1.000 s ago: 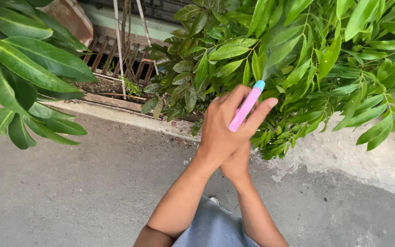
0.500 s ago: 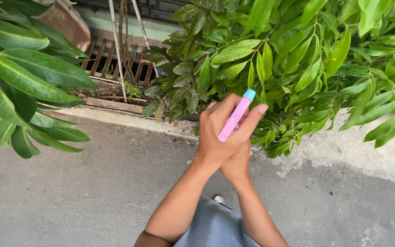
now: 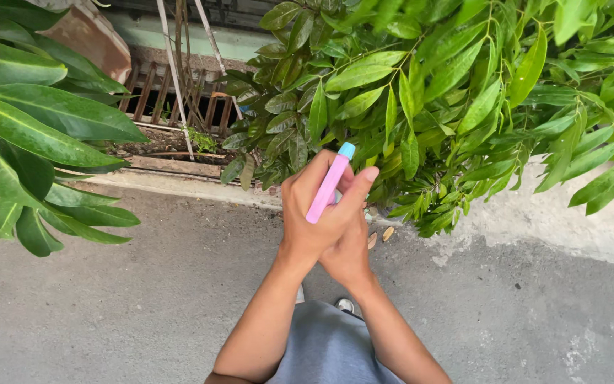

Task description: The person sprays liquid onto the leaves of a plant using a spray bottle.

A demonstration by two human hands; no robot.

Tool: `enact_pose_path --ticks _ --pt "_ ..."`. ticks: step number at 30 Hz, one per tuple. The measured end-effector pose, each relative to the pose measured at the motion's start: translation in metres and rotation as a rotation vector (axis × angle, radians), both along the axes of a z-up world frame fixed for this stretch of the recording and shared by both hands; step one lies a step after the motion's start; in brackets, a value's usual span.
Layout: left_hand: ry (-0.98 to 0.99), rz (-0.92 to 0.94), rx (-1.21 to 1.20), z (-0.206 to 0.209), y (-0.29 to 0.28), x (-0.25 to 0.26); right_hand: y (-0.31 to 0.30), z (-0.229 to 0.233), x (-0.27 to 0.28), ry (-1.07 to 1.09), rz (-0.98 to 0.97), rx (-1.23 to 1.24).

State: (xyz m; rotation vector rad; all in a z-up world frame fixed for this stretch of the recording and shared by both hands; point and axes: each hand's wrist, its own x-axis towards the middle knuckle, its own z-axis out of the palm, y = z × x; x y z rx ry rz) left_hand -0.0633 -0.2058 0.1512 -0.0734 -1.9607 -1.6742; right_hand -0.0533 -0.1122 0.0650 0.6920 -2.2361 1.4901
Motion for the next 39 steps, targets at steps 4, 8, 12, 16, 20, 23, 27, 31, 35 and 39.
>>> enact_pose_path --ticks 4,8,12,16,20,23,27,31,35,39 --pt "0.041 -0.015 -0.028 -0.011 -0.005 0.005 0.0 -0.021 0.008 -0.17 0.052 0.0" --pt "-0.119 -0.002 0.024 -0.033 -0.005 0.004 -0.007 -0.038 0.011 -0.201 0.009 -0.049" --pt "-0.116 -0.016 0.024 -0.047 -0.011 0.001 -0.011 -0.05 0.012 -0.247 0.024 -0.084" --pt "-0.099 0.032 -0.034 -0.058 -0.018 0.0 -0.012 -0.058 0.013 -0.402 0.022 0.046" --pt "-0.225 0.071 -0.016 -0.073 -0.026 0.004 -0.022 -0.055 0.017 -0.283 0.092 0.003" --pt "-0.202 0.087 -0.029 -0.075 -0.032 0.007 -0.026 -0.056 0.018 -0.274 0.096 0.03" --pt "-0.075 0.057 -0.054 -0.072 -0.038 0.01 -0.03 -0.064 0.018 -0.398 0.075 0.078" --pt "-0.164 0.08 0.001 -0.077 -0.039 0.012 -0.032 -0.064 0.019 -0.307 0.116 0.05" --pt "-0.204 0.109 -0.029 -0.079 -0.042 0.012 -0.034 -0.066 0.018 -0.23 0.133 0.031" --pt "-0.165 0.088 -0.027 -0.077 -0.041 0.011 -0.032 -0.075 0.015 -0.417 0.102 0.082"
